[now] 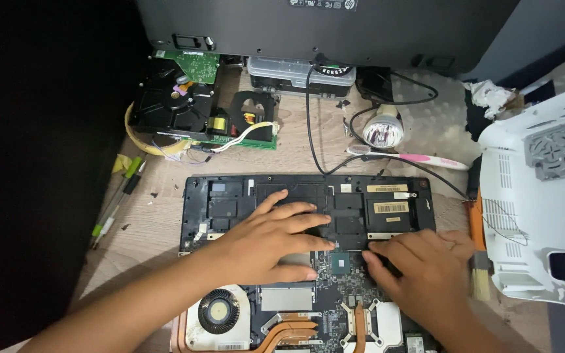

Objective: Disassembling a laptop by removing the keyboard and opening the internal chassis to access components.

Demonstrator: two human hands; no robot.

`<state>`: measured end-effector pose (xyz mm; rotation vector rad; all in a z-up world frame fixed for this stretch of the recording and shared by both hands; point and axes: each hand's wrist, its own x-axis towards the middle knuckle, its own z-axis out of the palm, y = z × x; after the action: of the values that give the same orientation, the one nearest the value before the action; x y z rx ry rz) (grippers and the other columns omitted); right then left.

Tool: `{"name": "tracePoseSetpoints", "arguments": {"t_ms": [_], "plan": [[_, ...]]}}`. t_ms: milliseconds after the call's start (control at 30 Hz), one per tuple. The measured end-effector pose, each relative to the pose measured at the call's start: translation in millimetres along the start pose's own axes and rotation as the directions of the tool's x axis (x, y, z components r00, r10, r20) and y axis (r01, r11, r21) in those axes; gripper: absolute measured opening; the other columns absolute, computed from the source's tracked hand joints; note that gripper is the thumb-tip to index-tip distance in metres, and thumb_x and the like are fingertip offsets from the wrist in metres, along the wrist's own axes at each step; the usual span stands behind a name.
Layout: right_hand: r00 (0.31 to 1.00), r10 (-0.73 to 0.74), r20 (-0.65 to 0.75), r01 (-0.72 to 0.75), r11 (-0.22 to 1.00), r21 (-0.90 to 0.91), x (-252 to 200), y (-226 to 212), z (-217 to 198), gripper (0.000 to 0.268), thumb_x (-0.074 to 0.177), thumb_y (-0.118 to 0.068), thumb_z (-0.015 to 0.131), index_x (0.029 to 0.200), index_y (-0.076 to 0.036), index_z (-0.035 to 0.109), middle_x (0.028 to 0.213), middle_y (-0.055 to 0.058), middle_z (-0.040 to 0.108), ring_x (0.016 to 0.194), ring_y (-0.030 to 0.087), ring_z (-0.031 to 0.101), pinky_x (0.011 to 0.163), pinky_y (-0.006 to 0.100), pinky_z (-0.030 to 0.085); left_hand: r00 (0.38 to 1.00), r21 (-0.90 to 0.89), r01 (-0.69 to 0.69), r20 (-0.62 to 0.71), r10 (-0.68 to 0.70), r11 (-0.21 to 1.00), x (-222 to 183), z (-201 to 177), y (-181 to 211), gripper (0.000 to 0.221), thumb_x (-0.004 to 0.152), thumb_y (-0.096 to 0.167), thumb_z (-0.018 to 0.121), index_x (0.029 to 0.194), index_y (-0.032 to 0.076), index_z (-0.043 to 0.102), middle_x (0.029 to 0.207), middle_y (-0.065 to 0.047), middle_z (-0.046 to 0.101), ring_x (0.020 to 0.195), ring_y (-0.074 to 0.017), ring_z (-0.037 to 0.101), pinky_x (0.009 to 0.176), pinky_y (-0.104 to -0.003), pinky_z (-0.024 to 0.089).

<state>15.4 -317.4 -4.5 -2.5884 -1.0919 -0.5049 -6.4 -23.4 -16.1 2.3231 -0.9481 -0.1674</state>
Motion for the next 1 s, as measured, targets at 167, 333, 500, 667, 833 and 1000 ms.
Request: {"name": "tracePoseSetpoints", "arguments": {"t_ms": [167,333,500,667,833,1000], "plan": [[1.0,-0.026,-0.003,0.026,0.995,0.097,-0.9,-3.4,1.8,0.015,0.085,-0.027,0.083,0.091,-0.016,0.075,0.085,-0.002,0.07,0.07,0.021,0.058,0.061,0.033,0.048,1.0,0.001,0.011,0.011,-0.011,1.0,-0.1,-0.2,0.3,0.048,0.095,0.054,0.057,0.135,0.029,0.065,0.154,-0.008,0.051,0.145,-0.0332,0.039,0.119,-0.062,0.011],[1.0,0.015,0.002,-0.015,0.999,0.031,-3.0,0.2,2.5,0.015,0.084,-0.031,0.083,0.088,-0.018,0.076,0.08,-0.005,0.067,0.068,0.019,0.057,0.054,0.032,0.041,1.0,0.005,0.02,0.023,-0.02,1.0,0.3,-0.8,0.8,0.047,0.095,0.054,0.057,0.136,0.03,0.065,0.154,-0.007,0.051,0.146,-0.0326,0.039,0.118,-0.064,0.011],[0.999,0.027,0.02,-0.028,0.997,0.078,-2.9,-2.2,3.7,0.016,0.083,-0.03,0.083,0.091,-0.019,0.075,0.084,-0.005,0.069,0.072,0.021,0.06,0.061,0.034,0.048,1.0,0.0,0.017,0.012,-0.017,1.0,-0.3,-1.0,0.9,0.048,0.095,0.054,0.058,0.135,0.03,0.065,0.154,-0.007,0.051,0.146,-0.0327,0.039,0.118,-0.063,0.012],[0.999,-0.034,0.004,0.033,0.992,0.121,-2.3,-4.2,2.2,0.017,0.084,-0.026,0.083,0.092,-0.015,0.074,0.086,-0.002,0.07,0.071,0.022,0.057,0.06,0.033,0.047,1.0,-0.019,0.023,0.018,-0.023,1.0,-0.3,-2.2,1.4,0.048,0.095,0.054,0.058,0.136,0.029,0.065,0.155,-0.008,0.051,0.146,-0.0335,0.038,0.117,-0.065,0.012],[1.0,0.001,0.025,-0.003,0.996,0.093,-4.7,-0.4,4.5,0.018,0.082,-0.029,0.084,0.091,-0.016,0.076,0.086,-0.002,0.071,0.074,0.021,0.06,0.062,0.033,0.049,1.0,-0.017,0.022,0.019,-0.021,1.0,0.0,-1.6,0.8,0.048,0.095,0.054,0.058,0.135,0.03,0.065,0.155,-0.008,0.051,0.146,-0.0339,0.038,0.119,-0.063,0.011],[0.999,-0.034,0.013,0.032,0.992,0.125,-0.4,-5.2,0.0,0.016,0.084,-0.026,0.083,0.091,-0.014,0.074,0.084,-0.002,0.07,0.071,0.02,0.059,0.061,0.031,0.048,0.999,-0.023,0.025,0.029,-0.025,0.999,-0.2,-2.3,1.1,0.047,0.096,0.053,0.057,0.135,0.029,0.065,0.155,-0.008,0.05,0.146,-0.0343,0.038,0.118,-0.064,0.011]]}}
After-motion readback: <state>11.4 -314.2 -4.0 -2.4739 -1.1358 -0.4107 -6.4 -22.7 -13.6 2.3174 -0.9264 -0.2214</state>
